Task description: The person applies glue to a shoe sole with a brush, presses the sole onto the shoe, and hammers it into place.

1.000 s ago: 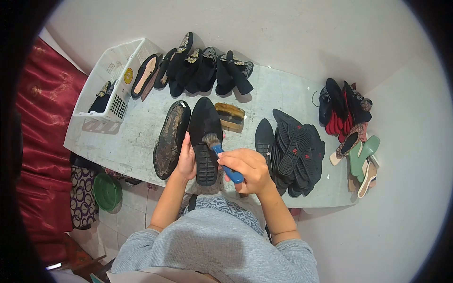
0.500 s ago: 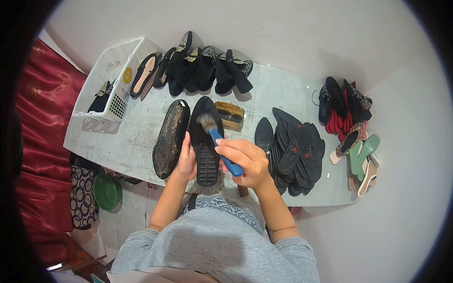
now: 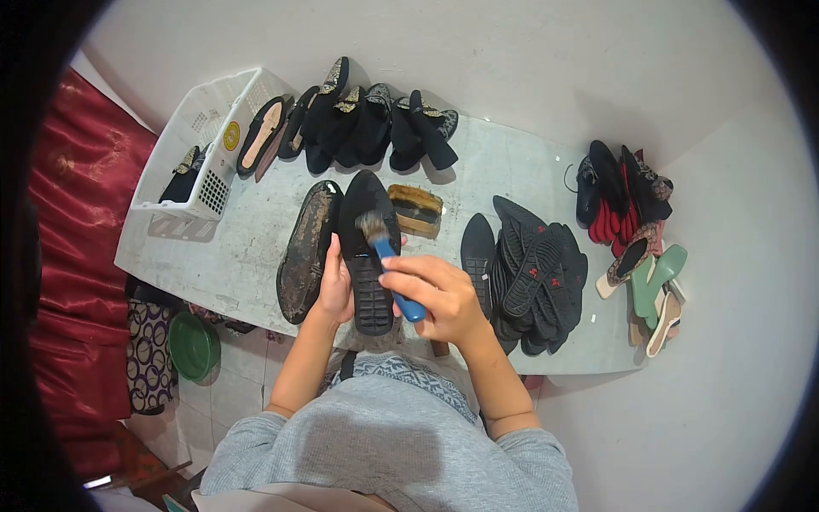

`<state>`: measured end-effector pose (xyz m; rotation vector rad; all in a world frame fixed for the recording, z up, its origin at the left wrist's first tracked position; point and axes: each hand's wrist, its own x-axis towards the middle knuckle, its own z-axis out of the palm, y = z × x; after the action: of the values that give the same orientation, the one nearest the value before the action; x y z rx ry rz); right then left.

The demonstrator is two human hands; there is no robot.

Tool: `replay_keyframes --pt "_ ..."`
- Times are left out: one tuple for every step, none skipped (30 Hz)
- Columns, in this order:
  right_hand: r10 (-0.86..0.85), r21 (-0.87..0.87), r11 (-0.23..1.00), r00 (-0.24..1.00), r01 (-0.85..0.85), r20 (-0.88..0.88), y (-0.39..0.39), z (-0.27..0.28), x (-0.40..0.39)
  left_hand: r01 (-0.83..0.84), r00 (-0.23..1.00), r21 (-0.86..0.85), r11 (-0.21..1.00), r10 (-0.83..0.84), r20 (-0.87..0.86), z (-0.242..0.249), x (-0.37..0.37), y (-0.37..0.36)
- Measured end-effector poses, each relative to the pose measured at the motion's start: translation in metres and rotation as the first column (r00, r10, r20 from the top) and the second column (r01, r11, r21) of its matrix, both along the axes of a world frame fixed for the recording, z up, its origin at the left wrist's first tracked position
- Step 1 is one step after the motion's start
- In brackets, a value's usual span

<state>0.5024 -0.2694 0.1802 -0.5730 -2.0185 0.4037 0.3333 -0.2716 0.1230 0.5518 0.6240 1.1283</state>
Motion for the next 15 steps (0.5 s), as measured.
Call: replay_keyframes --pt "0.003 0.001 1.0 1.0 -0.003 0.0 -0.002 0.001 0.002 -0.042 0.999 -0.043 0.998 0.043 0.025 0.001 0.0 0.001" --pt "0.037 -0.043 0.998 0.999 -0.037 0.005 -0.003 0.002 0.005 -0.047 0.999 -0.008 0.999 0.047 -0.009 -0.003 -0.001 0.001" --pt "0.069 -0.086 0.994 0.998 -0.068 0.009 -0.004 0.004 0.008 -0.047 0.999 -0.006 0.999 0.047 -0.01 -0.008 -0.003 0.001" --pt "0.06 -0.062 0.996 0.998 -0.061 -0.024 0.0 0.002 0.01 0.043 0.999 -0.001 0.999 -0.043 0.018 -0.012 -0.007 0.0" --pt "0.056 -0.063 0.996 0.998 -0.057 -0.025 0.001 0.005 0.009 0.133 0.99 0.006 0.991 -0.133 0.045 -0.015 -0.009 -0.002" --pt "-0.007 -0.018 1.0 0.999 0.007 -0.031 0.001 0.009 0.007 0.136 0.99 0.005 0.991 -0.136 0.044 -0.015 -0.007 -0.004" --pt "-0.068 0.026 0.997 0.997 0.069 -0.04 0.002 0.012 0.005 0.127 0.992 -0.003 0.992 -0.127 0.02 -0.015 -0.006 -0.005" --pt "-0.075 0.018 0.997 0.997 0.076 -0.029 0.002 0.012 0.003 0.118 0.993 -0.01 0.993 -0.118 -0.005 -0.014 -0.004 -0.006" --pt "-0.076 0.018 0.997 0.997 0.077 -0.03 0.002 0.01 0.003 0.119 0.993 -0.01 0.993 -0.119 -0.006 -0.01 -0.003 -0.005" --pt "-0.033 0.008 0.999 0.999 0.033 0.004 0.001 0.007 0.004 0.104 0.995 -0.002 0.995 -0.104 0.007 -0.003 -0.002 -0.002" --pt "0.014 -0.005 1.0 0.999 -0.014 0.039 0.0 0.006 0.005 0.087 0.996 0.006 0.996 -0.087 0.02 0.0 -0.002 -0.001" --pt "0.068 -0.037 0.997 0.996 -0.066 0.052 -0.003 0.009 0.008 0.084 0.996 0.007 0.996 -0.084 0.02 -0.001 -0.003 0.0" --pt "0.069 -0.036 0.997 0.996 -0.067 0.052 -0.002 0.009 0.011 0.075 0.997 0.045 0.996 -0.075 -0.015 -0.006 -0.005 0.001" --pt "0.09 -0.051 0.995 0.996 -0.088 0.03 -0.001 0.009 0.014 0.071 0.997 0.083 0.994 -0.067 -0.049 -0.01 -0.006 0.002" --pt "0.108 -0.066 0.992 0.994 -0.108 0.008 -0.001 0.009 0.016 0.075 0.996 0.084 0.994 -0.071 -0.048 -0.016 -0.008 0.003"
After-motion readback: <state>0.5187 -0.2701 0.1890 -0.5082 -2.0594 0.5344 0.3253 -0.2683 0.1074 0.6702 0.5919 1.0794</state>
